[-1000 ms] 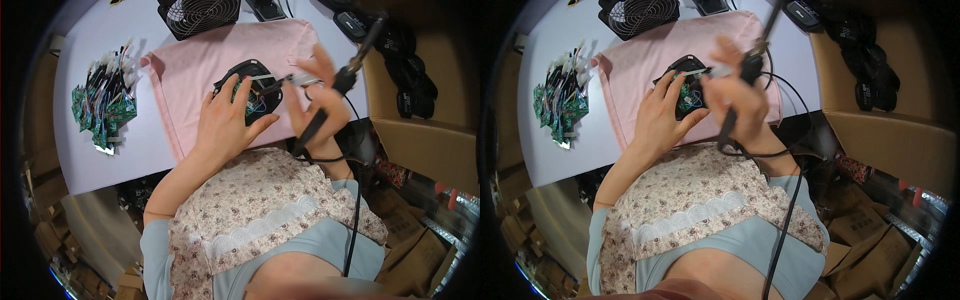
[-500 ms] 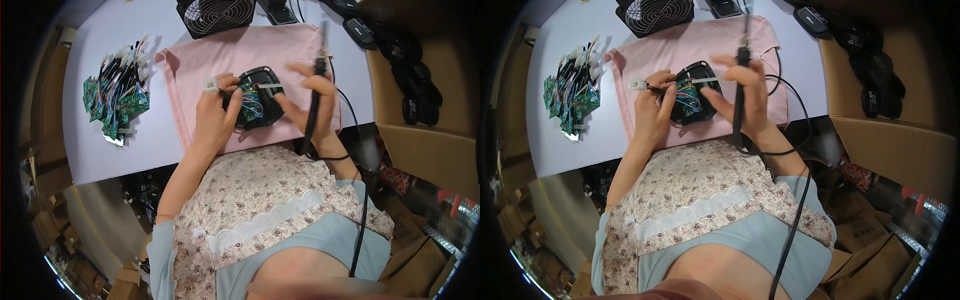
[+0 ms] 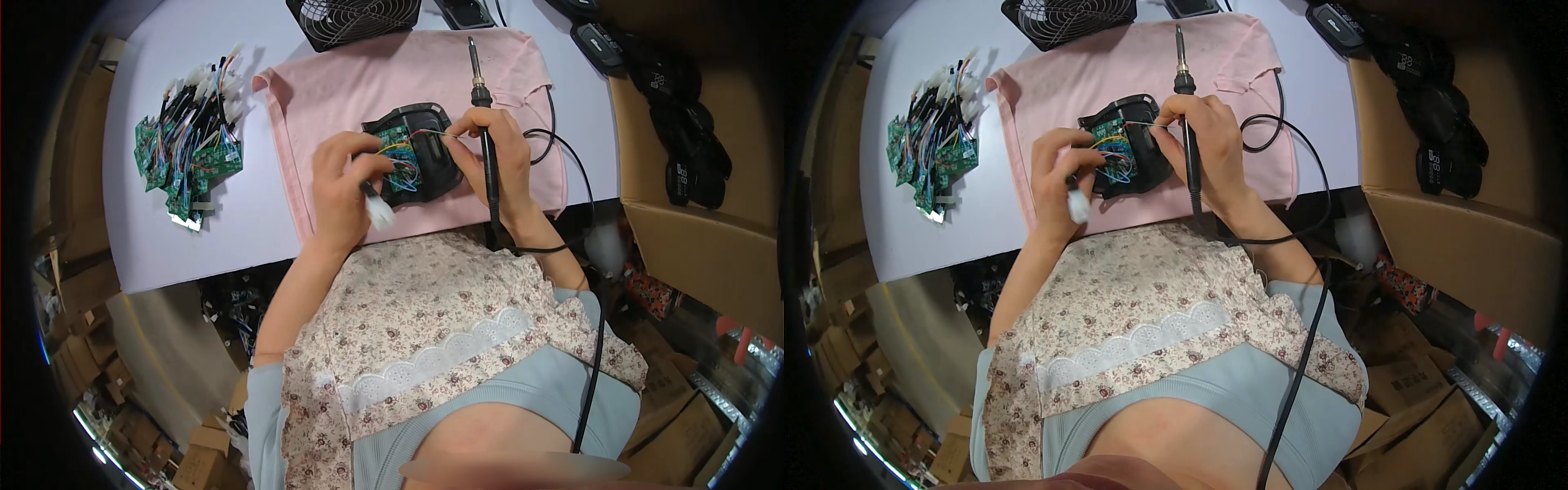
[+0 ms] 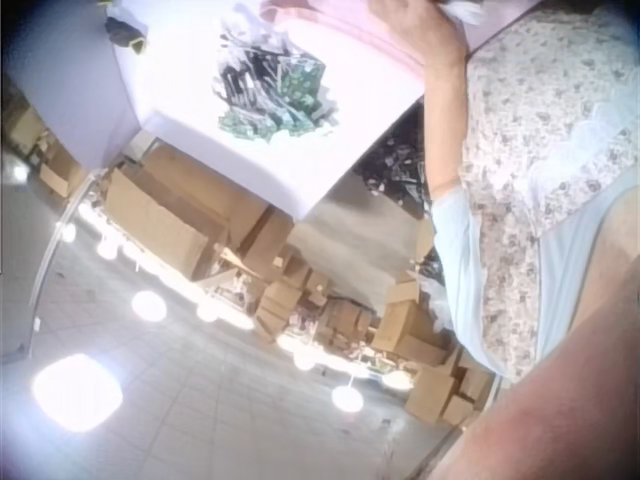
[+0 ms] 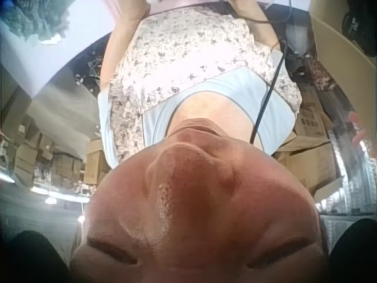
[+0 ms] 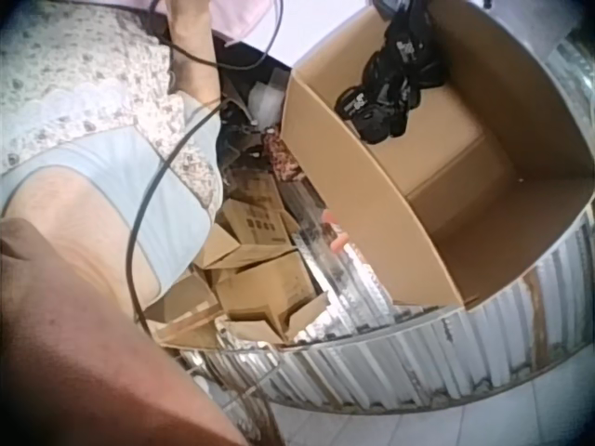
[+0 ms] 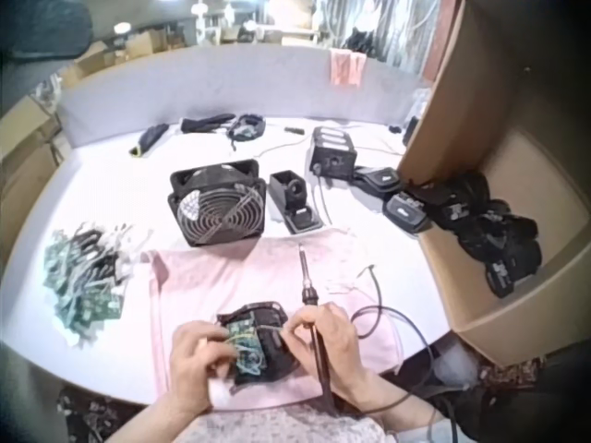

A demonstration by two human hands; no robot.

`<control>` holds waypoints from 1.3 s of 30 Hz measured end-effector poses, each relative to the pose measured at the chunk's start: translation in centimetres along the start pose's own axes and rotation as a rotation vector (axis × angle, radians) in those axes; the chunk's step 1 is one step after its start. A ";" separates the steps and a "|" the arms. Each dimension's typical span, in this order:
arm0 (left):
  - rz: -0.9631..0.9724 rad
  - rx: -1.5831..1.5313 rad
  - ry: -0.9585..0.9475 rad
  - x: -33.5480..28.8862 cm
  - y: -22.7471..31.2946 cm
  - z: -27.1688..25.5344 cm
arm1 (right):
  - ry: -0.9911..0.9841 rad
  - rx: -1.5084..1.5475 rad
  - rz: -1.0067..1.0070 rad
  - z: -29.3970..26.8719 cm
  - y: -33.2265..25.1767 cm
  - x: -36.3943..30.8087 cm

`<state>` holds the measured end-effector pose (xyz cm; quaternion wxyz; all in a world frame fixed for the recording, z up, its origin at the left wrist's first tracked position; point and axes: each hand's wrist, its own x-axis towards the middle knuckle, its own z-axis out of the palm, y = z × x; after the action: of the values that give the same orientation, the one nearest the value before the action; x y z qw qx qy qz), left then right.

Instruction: The person attaches wires to electronic circuit boards inside a plastic housing using a soldering iron and solder.

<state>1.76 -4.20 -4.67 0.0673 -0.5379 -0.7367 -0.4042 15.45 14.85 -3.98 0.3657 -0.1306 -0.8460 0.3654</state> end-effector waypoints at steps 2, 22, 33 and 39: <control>0.047 -0.108 -0.075 0.4 -0.7 -0.5 | -0.005 -0.084 -0.072 0.0 0.2 0.2; 0.227 -0.451 -0.998 6.5 -2.9 -6.0 | -0.014 0.132 -0.039 0.3 0.7 -0.3; 0.098 -0.114 -0.241 3.4 0.4 -0.4 | 0.000 0.147 -0.182 0.6 1.3 -0.4; 0.202 -0.284 -0.292 4.5 -0.6 0.8 | 0.015 0.121 -0.204 0.4 1.4 -0.7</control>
<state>-0.35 -0.41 -3.08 -0.0765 -0.6657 -0.6168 -0.4130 15.53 15.27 -5.52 0.4143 -0.0242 -0.8286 0.3758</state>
